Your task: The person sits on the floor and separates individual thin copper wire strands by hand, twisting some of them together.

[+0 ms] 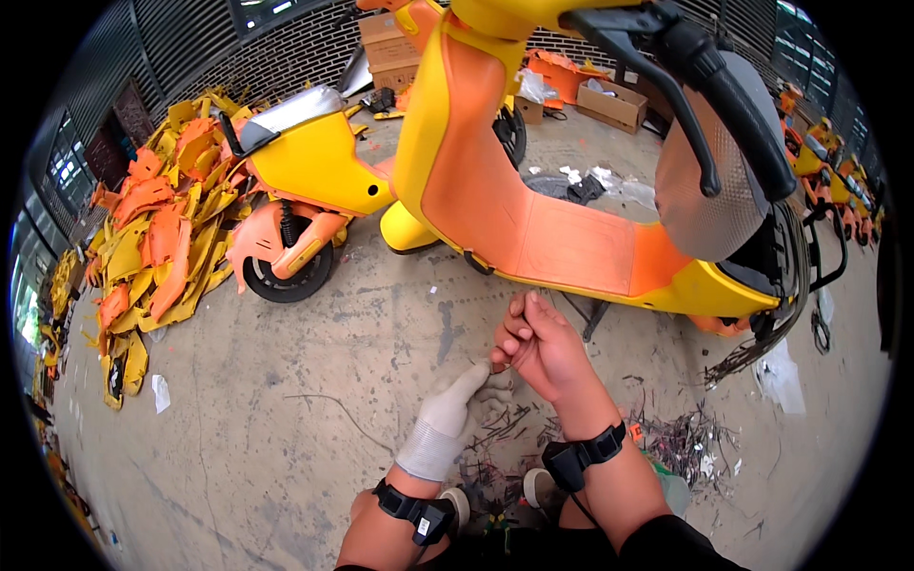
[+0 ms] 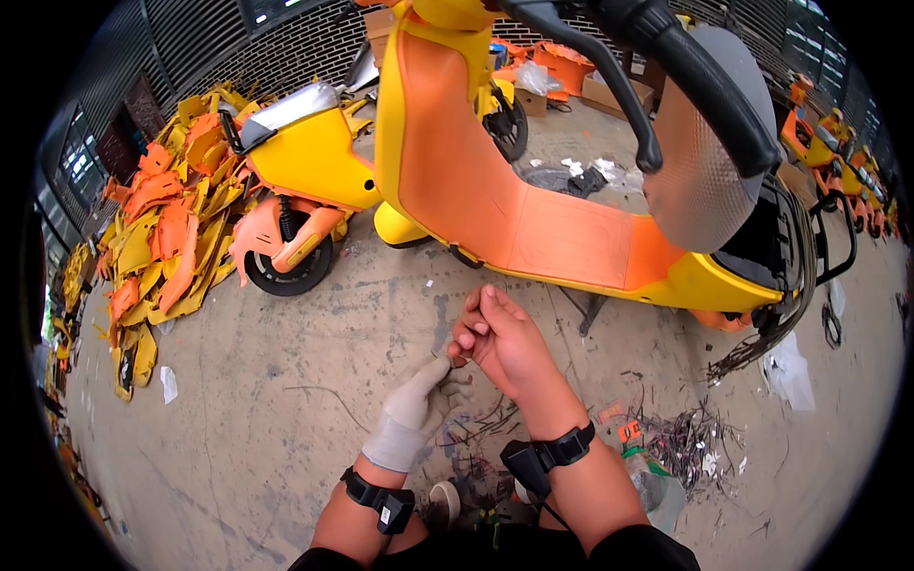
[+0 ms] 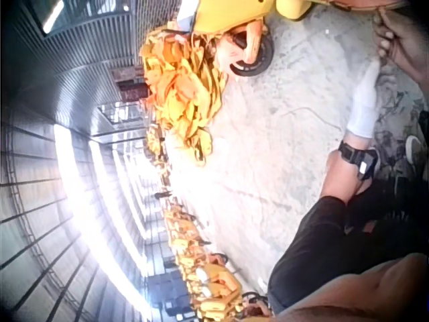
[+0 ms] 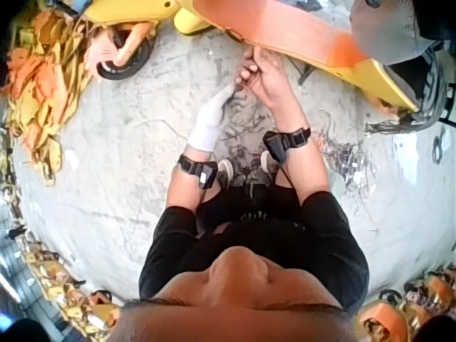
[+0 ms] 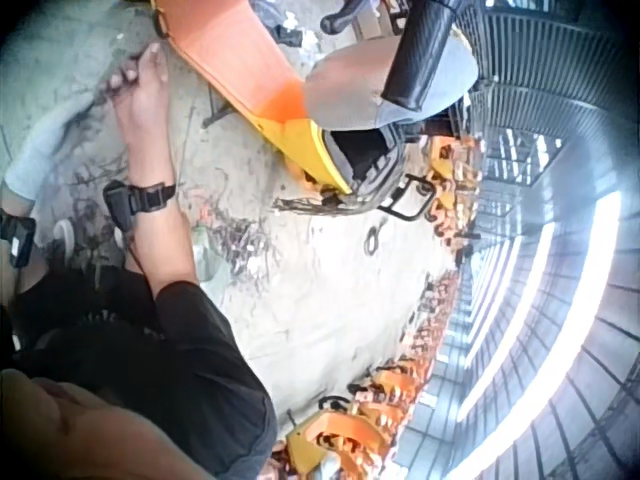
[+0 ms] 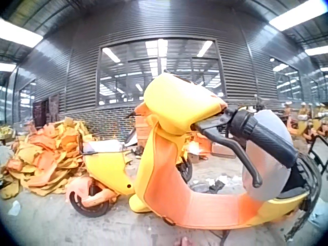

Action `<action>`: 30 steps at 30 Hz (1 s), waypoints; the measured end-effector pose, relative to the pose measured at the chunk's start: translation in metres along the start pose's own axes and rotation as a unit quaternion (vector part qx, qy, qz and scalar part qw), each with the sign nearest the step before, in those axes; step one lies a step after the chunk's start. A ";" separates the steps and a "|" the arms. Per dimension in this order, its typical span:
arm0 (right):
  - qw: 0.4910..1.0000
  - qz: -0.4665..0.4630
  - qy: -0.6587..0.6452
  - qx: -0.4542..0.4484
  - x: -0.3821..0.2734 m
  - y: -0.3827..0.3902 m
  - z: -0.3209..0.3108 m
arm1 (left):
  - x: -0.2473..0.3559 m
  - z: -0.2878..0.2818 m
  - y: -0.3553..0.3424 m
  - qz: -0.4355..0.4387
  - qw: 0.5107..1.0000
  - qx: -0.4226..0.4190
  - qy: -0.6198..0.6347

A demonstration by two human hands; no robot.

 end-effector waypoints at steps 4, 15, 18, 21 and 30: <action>0.998 0.041 -0.011 0.049 -0.005 0.002 -0.010 | -0.007 0.008 0.000 -0.033 0.991 0.002 -0.126; 0.998 0.057 0.017 0.024 -0.013 0.012 -0.010 | -0.027 0.043 0.013 -0.063 0.984 -0.053 -0.161; 0.997 0.056 0.043 0.018 -0.018 0.017 -0.012 | -0.031 0.043 0.012 -0.075 0.990 -0.043 -0.113; 0.996 0.060 0.066 0.007 -0.015 0.019 -0.007 | -0.036 0.036 0.010 -0.088 0.987 -0.042 -0.128; 0.994 0.036 0.095 -0.034 -0.018 0.020 -0.002 | -0.036 0.016 0.005 -0.070 0.988 0.004 -0.141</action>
Point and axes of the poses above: each hand's wrist, its own y-axis away from the middle knuckle, its own z-axis out of the palm, x = y × z, the point moved 9 cm from there along -y, towards the middle knuckle
